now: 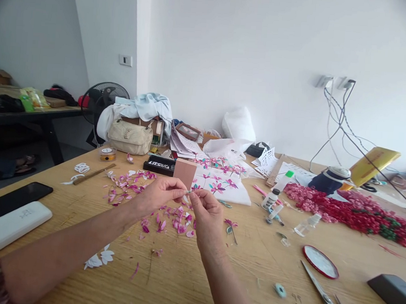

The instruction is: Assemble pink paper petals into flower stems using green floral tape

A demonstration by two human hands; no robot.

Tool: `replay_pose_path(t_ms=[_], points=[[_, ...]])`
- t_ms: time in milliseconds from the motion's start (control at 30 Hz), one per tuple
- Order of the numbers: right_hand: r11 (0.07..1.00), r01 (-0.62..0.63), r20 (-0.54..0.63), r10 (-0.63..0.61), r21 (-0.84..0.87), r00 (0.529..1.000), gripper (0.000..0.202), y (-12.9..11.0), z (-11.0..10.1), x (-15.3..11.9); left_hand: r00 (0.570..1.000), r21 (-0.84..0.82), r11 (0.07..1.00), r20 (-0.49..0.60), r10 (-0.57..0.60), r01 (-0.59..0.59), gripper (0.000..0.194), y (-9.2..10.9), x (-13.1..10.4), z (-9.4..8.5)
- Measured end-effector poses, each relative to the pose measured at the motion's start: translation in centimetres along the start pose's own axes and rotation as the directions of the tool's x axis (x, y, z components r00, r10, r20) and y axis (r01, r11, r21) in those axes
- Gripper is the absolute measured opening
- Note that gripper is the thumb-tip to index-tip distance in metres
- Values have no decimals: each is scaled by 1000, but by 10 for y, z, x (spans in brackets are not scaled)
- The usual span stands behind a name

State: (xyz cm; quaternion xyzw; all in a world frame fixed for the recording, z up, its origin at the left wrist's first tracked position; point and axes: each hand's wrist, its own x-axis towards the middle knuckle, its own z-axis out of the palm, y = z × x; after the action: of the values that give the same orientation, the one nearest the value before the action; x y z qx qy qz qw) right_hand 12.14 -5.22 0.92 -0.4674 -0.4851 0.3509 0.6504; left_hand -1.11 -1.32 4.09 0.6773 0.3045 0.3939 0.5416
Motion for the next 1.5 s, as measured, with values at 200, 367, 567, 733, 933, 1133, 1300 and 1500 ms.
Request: replay_pose_path(t_ms=[200, 367, 567, 733, 933, 1133, 1300, 1500], points=[[1000, 9, -45, -10, -15, 999, 21, -3, -1, 0, 1000, -94, 996, -2, -3, 3, 18, -4, 0, 1], [1000, 2, -41, -3, -25, 999, 21, -1, -2, -1, 1000, -114, 993, 27, 12, -9, 25, -9, 1, 0], [1000, -2, -2, 2, -5, 1000, 18, 3, -1, -1, 996, -178, 983, 62, 62, -50, 35, -11, 0, -3], [999, -30, 32, 31, -39, 999, 16, 5, -1, -3, 999, -96, 995, 41, 19, -15, 28, -13, 3, -1], [1000, 9, 18, -8, -29, 1000, 15, 6, -3, -2, 999, -77, 996, 28, -33, 35, 16, -14, 5, -2], [1000, 14, -3, -14, 24, 1000, 16, 11, -4, 0, 998, -69, 996, 23, -62, 64, 16, -15, 6, -2], [999, -26, -16, 26, 24, 1000, 21, 10, 0, 0, 1000, 34, 999, 4, -8, 7, 15, -16, 6, -2], [958, 40, 71, -21, -284, 997, 23, 9, 1, -3, 990, 300, 949, -70, 121, -95, 14, -12, 4, -3]])
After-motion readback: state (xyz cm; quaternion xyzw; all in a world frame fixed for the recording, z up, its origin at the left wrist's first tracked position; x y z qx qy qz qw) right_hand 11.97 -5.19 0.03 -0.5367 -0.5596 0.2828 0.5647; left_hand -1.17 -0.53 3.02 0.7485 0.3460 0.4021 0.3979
